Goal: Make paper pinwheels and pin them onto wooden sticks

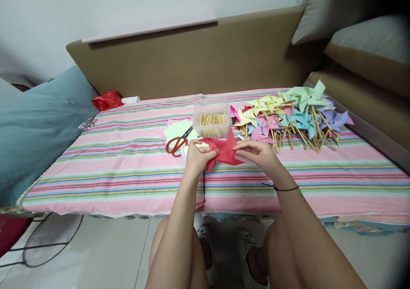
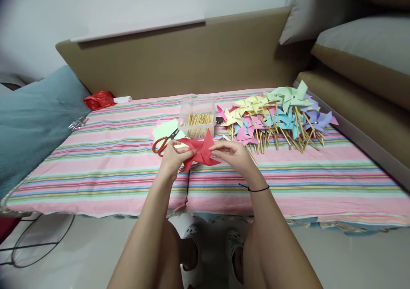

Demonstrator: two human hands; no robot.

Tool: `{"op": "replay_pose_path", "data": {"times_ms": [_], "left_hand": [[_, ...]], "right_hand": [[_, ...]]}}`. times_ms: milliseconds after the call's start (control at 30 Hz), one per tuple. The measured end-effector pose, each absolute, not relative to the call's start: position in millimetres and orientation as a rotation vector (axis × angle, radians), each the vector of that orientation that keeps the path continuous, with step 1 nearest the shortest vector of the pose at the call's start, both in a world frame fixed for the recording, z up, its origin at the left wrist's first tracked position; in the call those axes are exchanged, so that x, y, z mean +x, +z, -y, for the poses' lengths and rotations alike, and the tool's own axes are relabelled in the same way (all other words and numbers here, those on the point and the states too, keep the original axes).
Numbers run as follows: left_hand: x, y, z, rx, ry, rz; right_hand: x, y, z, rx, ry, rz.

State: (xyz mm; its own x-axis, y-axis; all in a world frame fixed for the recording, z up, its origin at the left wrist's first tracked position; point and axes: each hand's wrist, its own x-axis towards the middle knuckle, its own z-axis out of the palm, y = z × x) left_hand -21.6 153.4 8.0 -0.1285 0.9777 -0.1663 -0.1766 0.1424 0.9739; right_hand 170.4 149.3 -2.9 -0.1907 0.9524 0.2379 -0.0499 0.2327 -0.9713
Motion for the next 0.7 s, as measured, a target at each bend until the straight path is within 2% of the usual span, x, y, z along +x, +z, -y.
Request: {"op": "replay_pose_path", "data": {"times_ms": [333,700], "left_hand": [[-18.8,10.4,-152.5,0.943,1.224,-1.209],[-14.9,17.7,-145.6,1.046,1.213,-1.207]], "right_hand": [[158.4,-1.5,-147.8,-0.918,1.214,1.337],[138.1,-9.1,-146.8,-0.950,1.065,1.230]]}}
